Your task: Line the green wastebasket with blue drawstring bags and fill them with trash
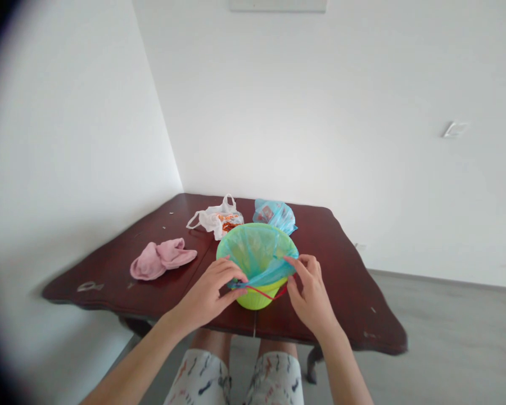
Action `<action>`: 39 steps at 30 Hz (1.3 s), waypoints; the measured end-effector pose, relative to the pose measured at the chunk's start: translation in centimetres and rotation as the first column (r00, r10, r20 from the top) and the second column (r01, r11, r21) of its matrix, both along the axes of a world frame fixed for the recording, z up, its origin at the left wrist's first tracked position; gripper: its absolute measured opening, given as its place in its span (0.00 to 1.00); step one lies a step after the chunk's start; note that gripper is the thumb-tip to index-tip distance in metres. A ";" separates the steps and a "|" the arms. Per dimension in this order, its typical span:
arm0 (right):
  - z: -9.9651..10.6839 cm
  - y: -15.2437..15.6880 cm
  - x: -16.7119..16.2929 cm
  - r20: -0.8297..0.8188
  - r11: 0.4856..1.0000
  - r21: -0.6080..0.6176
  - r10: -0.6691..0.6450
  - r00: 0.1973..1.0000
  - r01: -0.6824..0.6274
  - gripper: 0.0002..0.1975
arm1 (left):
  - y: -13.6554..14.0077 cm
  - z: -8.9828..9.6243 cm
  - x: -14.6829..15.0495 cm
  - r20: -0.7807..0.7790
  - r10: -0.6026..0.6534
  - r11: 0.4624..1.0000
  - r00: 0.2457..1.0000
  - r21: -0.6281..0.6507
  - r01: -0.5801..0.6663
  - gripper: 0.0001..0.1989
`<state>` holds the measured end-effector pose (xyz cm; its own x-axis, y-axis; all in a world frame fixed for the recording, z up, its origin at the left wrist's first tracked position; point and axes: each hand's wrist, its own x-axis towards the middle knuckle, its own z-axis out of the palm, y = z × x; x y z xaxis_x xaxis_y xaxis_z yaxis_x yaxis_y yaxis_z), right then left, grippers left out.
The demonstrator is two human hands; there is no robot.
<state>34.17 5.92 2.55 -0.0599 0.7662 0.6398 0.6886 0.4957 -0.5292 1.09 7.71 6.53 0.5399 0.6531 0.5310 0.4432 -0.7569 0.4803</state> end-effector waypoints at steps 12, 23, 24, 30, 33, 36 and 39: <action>-1.9 -0.2 -0.8 0.013 0.985 0.165 0.059 0.998 -0.060 0.16 | -0.8 -3.9 -1.1 -0.113 0.101 0.919 0.988 0.390 -0.049 0.09; -4.0 -0.5 -0.4 -0.087 0.952 0.307 0.012 0.996 0.015 0.12 | -1.8 -3.1 -1.6 -0.124 -0.012 0.962 0.992 0.269 0.045 0.13; -4.2 -0.5 -0.2 -0.065 0.955 0.297 -0.001 0.998 0.020 0.11 | -1.7 -2.7 -1.6 -0.103 -0.021 0.961 0.995 0.271 0.049 0.12; -4.1 -0.5 1.2 0.096 0.985 0.171 -0.036 0.995 0.019 0.07 | 0.5 0.4 -1.9 -0.120 0.032 0.984 0.992 0.179 -0.010 0.16; -1.9 -0.7 1.4 -0.004 0.968 0.230 -0.102 0.995 0.100 0.07 | 2.5 2.2 -1.9 -0.218 -0.029 0.994 0.975 0.098 0.051 0.16; 1.8 0.4 0.6 -0.053 0.956 0.284 -0.059 0.997 0.071 0.08 | 5.4 3.8 -0.8 -0.288 -0.127 0.991 0.949 0.011 0.136 0.18; 5.1 4.1 -1.2 0.175 0.989 0.043 0.133 0.976 -0.143 0.13 | 8.9 4.8 2.0 -0.489 -0.192 0.979 0.851 -0.160 0.129 0.18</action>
